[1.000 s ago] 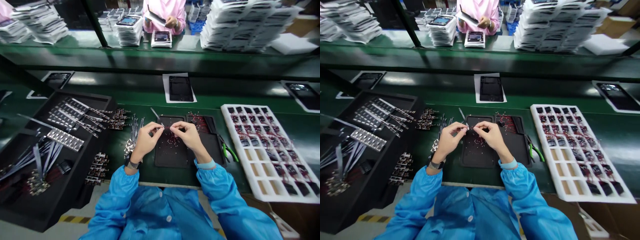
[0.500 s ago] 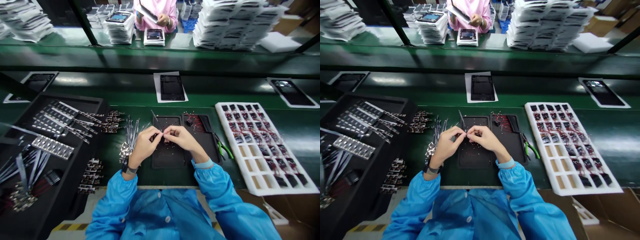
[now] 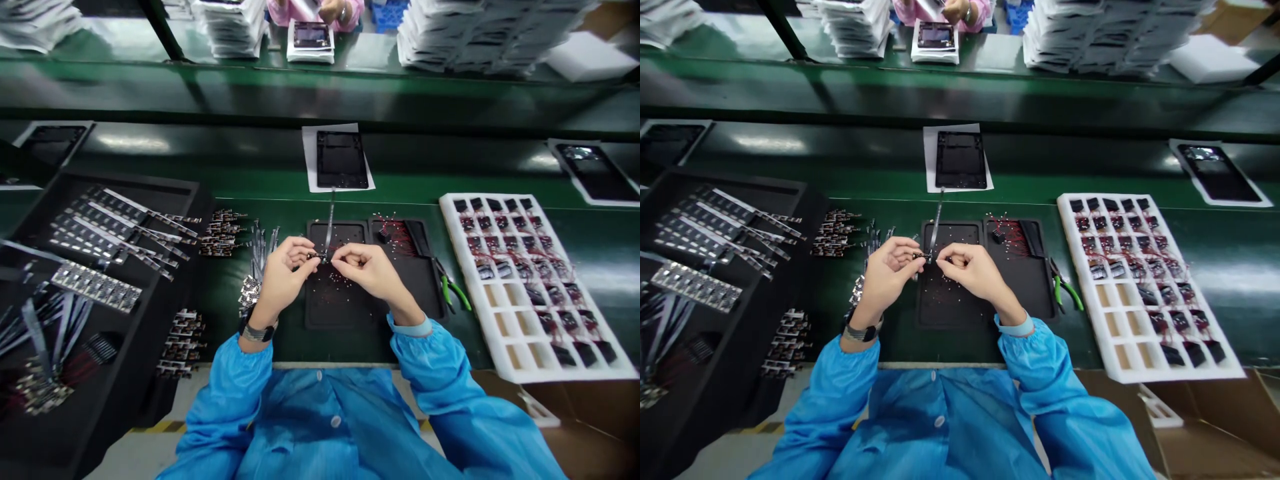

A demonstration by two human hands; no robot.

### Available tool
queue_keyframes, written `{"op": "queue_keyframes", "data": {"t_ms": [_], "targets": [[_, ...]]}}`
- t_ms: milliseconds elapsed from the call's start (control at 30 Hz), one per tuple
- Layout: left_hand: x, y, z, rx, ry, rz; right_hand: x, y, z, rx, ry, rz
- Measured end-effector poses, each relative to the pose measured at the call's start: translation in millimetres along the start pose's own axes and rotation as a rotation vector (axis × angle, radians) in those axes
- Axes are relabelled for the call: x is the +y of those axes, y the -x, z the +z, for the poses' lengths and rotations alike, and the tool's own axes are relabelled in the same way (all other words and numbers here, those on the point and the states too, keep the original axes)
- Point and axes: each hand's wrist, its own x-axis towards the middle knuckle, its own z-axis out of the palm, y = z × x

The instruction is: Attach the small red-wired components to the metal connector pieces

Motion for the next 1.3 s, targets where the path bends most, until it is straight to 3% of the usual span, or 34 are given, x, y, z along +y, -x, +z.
{"op": "queue_keyframes", "data": {"t_ms": [267,600,1067,1300], "targets": [[-2.3,-1.7,1.4,-0.056,0.084,-0.082,2.1,-0.3,3.5,-0.042,-0.110,0.070],[0.8,-1.2,2.4,-0.045,0.088,-0.103,-0.6,-1.0,5.4,-0.038,-0.130,0.090],[-0.8,-1.7,-2.0,-0.063,0.036,-0.063,5.9,-3.1,1.4,-0.141,-0.132,0.123],[-3.2,-2.2,-2.0,-0.054,0.000,-0.063,8.9,-1.9,3.3,-0.127,-0.082,0.110]]}}
